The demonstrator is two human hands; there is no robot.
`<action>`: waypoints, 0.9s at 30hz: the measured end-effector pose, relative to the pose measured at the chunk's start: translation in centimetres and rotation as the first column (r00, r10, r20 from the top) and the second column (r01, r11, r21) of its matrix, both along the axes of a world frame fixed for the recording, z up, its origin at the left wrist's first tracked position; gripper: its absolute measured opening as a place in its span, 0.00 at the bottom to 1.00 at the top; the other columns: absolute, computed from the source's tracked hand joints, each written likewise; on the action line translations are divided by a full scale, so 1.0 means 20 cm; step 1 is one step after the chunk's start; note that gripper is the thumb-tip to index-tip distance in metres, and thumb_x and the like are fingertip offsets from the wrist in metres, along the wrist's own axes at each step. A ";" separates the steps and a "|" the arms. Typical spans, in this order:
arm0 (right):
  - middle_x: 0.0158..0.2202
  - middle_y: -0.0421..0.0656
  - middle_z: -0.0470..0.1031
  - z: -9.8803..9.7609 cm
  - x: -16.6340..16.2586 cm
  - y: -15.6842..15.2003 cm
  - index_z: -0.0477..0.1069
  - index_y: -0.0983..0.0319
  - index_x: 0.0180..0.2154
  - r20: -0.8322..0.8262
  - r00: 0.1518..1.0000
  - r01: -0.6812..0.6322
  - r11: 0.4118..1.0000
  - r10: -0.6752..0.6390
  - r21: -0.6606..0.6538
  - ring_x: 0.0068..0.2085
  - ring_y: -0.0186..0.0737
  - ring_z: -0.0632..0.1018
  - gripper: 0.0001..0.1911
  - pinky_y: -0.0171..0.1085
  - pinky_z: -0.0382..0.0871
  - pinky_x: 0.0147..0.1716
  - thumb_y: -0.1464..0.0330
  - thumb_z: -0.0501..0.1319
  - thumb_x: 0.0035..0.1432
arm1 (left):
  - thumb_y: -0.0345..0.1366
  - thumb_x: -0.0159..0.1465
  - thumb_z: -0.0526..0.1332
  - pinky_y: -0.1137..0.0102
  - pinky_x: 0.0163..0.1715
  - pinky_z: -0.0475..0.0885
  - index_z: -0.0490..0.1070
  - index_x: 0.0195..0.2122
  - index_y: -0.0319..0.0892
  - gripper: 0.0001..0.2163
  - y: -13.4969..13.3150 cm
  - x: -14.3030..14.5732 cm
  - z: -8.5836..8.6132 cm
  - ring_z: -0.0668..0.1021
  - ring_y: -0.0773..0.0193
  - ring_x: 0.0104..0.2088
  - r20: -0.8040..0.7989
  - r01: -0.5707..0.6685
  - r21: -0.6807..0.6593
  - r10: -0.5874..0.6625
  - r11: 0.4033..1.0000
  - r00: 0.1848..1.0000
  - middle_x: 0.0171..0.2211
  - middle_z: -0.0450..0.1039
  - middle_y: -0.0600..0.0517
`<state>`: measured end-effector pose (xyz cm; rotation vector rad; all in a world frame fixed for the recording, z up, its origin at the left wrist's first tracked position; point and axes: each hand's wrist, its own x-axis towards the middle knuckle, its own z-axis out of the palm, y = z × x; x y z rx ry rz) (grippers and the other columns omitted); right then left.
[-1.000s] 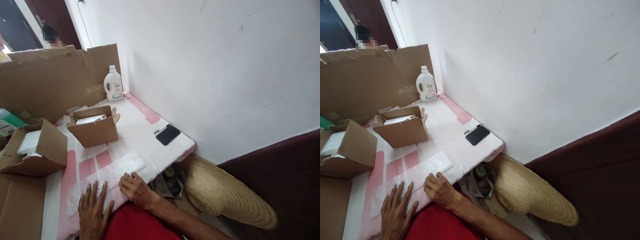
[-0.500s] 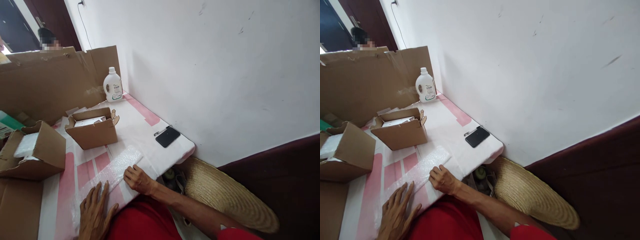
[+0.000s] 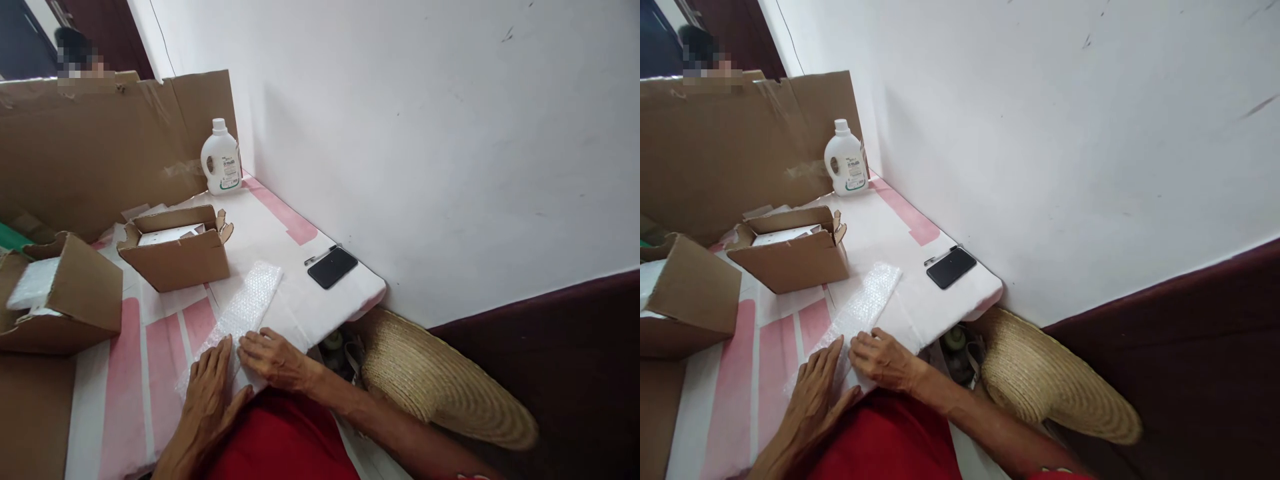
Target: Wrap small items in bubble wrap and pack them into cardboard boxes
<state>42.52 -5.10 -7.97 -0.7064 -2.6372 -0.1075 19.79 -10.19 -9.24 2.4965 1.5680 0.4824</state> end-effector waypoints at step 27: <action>0.29 0.35 0.71 0.00 -0.07 -0.21 0.71 0.61 0.32 -0.431 0.501 -0.078 0.457 -0.751 -0.886 0.31 0.33 0.71 0.09 0.31 0.63 0.33 0.66 0.58 0.64 | 0.52 0.60 0.65 0.61 0.50 0.75 0.78 0.45 0.47 0.19 0.23 -0.16 0.23 0.80 0.54 0.46 0.464 0.101 -0.555 0.206 0.826 0.861 0.45 0.80 0.47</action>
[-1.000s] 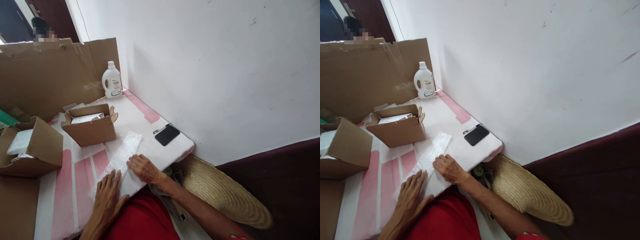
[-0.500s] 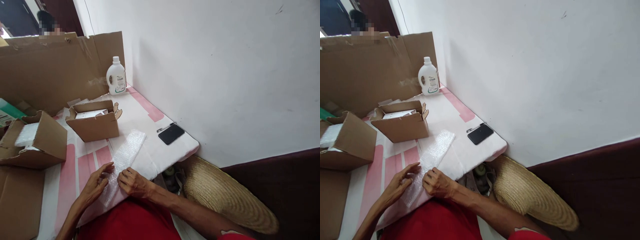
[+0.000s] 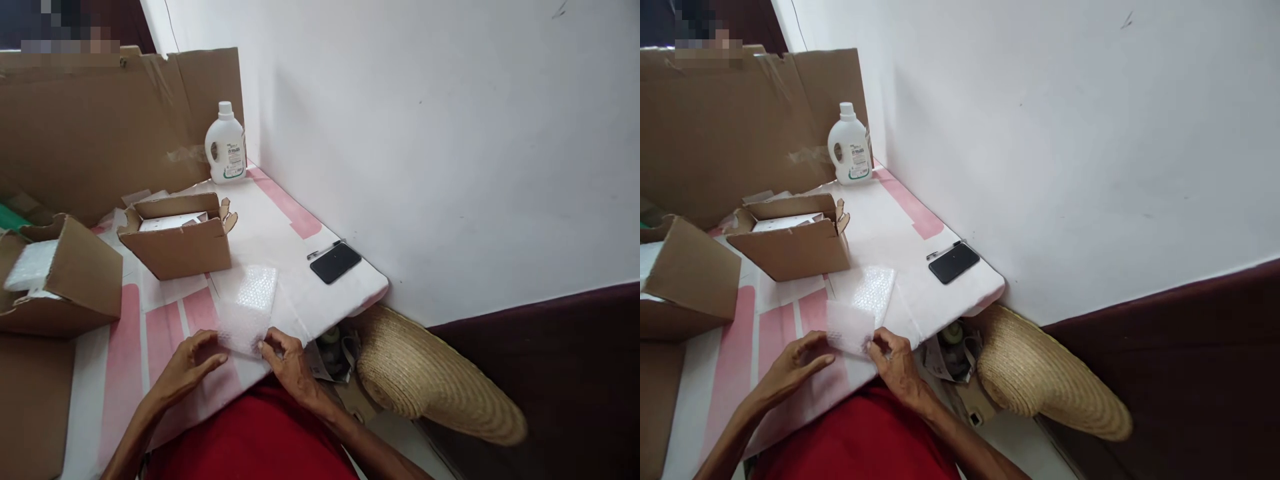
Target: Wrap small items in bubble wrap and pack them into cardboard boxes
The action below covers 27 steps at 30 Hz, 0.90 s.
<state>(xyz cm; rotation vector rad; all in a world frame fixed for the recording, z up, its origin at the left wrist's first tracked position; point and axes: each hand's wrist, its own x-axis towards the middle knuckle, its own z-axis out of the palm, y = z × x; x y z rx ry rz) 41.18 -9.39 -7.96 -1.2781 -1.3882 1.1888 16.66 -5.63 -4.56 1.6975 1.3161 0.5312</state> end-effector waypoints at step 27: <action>0.26 0.36 0.73 -0.10 -0.02 0.13 0.71 0.61 0.43 0.216 0.942 0.250 0.967 -0.256 0.056 0.26 0.36 0.75 0.11 0.34 0.70 0.32 0.73 0.60 0.57 | 0.35 0.67 0.61 0.60 0.53 0.66 0.70 0.58 0.46 0.17 -0.10 0.26 -0.17 0.76 0.54 0.54 -0.436 0.311 0.771 0.104 0.556 0.894 0.55 0.75 0.44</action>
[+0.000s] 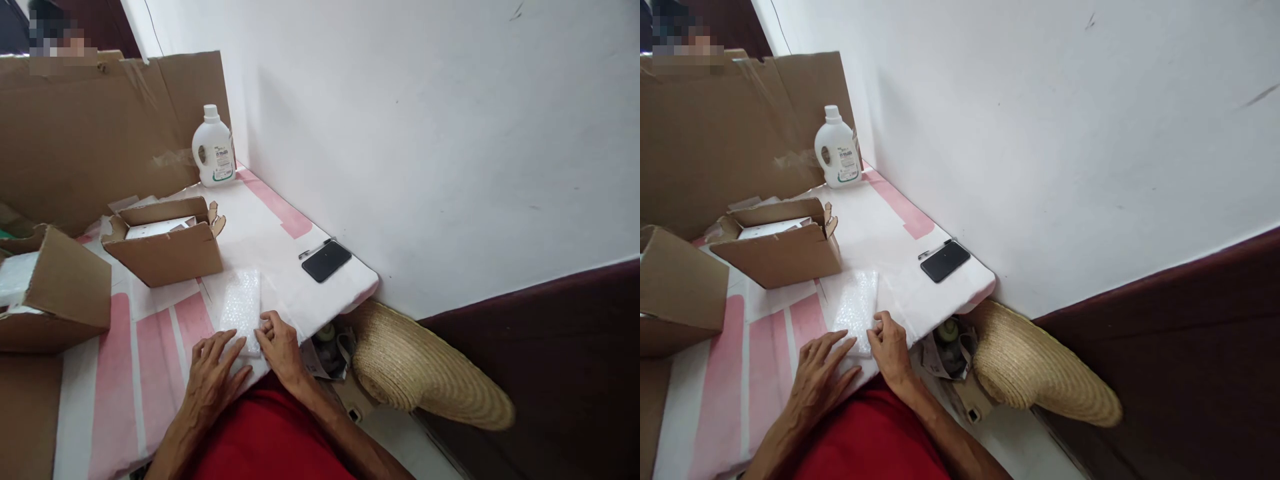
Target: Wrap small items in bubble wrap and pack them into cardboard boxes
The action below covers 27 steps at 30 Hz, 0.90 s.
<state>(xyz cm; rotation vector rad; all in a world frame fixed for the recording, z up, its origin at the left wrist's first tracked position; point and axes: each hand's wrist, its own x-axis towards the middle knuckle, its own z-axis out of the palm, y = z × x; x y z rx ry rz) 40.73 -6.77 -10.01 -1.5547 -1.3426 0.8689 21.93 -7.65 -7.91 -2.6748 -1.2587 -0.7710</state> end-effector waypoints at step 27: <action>0.39 0.38 0.76 0.14 0.25 0.13 0.71 0.59 0.49 0.066 0.879 -0.476 0.877 0.472 0.070 0.36 0.37 0.74 0.18 0.34 0.67 0.38 0.73 0.60 0.55 | 0.37 0.72 0.53 0.67 0.45 0.76 0.73 0.53 0.46 0.13 0.51 0.04 0.29 0.82 0.61 0.44 0.181 0.124 -0.285 -0.074 0.950 0.981 0.46 0.81 0.49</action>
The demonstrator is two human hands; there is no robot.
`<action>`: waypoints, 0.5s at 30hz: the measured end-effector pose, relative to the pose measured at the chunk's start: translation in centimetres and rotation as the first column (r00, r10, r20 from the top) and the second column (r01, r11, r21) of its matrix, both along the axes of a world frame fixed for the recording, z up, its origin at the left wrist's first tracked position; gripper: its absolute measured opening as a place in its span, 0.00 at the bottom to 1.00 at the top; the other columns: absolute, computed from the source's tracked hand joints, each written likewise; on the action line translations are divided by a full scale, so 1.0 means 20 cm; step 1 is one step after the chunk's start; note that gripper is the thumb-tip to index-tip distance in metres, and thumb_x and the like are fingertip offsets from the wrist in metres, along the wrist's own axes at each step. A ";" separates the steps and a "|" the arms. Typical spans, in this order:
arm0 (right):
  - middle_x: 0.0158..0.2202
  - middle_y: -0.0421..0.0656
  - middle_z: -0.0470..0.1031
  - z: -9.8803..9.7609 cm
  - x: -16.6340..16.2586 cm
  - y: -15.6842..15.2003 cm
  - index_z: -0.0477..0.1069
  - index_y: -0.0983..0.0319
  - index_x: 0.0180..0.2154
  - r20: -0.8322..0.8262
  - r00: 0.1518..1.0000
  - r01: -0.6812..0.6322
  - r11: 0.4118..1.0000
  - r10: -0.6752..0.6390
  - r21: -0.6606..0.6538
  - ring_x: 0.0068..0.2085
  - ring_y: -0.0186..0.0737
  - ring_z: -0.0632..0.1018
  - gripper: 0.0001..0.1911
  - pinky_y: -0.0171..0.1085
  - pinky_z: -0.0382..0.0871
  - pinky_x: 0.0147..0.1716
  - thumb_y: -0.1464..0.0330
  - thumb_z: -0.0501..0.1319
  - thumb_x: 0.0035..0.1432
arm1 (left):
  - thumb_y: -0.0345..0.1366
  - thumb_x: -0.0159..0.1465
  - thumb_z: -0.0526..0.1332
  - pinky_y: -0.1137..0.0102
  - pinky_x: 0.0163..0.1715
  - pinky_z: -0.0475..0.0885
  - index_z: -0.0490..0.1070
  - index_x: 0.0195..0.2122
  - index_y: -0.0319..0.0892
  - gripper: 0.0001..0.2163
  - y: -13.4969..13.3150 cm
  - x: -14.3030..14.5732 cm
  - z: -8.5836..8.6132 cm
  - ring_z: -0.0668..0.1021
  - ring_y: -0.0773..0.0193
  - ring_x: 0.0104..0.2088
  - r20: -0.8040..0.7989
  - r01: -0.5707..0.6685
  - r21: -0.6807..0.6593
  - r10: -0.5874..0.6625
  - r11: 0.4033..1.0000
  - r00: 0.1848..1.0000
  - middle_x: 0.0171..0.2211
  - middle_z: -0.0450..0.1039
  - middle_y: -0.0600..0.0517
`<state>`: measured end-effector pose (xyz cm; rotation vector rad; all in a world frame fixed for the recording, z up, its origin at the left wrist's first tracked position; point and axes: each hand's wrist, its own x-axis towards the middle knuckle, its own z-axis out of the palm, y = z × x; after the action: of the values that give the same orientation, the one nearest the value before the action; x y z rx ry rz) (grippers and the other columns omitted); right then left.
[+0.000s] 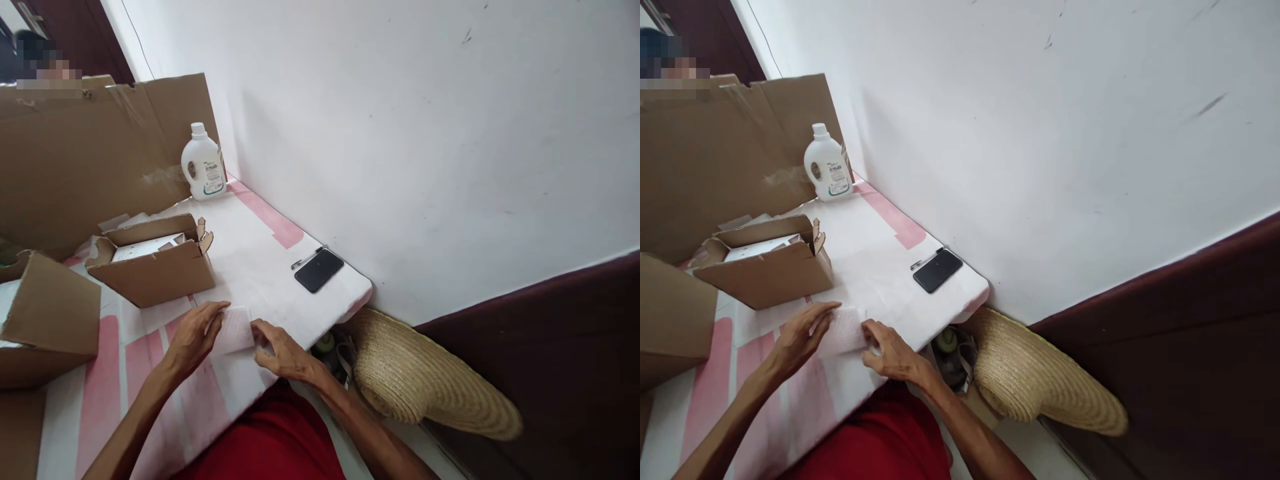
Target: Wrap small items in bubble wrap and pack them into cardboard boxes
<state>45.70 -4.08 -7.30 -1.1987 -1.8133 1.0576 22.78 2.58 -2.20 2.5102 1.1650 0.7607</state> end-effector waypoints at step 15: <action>0.40 0.45 0.70 -0.15 -0.19 -0.01 0.70 0.61 0.41 -0.025 0.889 0.458 0.882 -0.458 0.109 0.40 0.42 0.75 0.09 0.41 0.74 0.43 0.76 0.57 0.59 | 0.33 0.71 0.55 0.59 0.56 0.67 0.66 0.63 0.45 0.19 -0.15 0.15 -0.21 0.74 0.54 0.59 -0.104 -0.130 0.313 0.170 0.941 0.980 0.58 0.73 0.42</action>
<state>41.94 -4.29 -10.27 -1.4625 -1.4593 0.6720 25.80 -0.32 -6.31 2.7821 1.3910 0.8891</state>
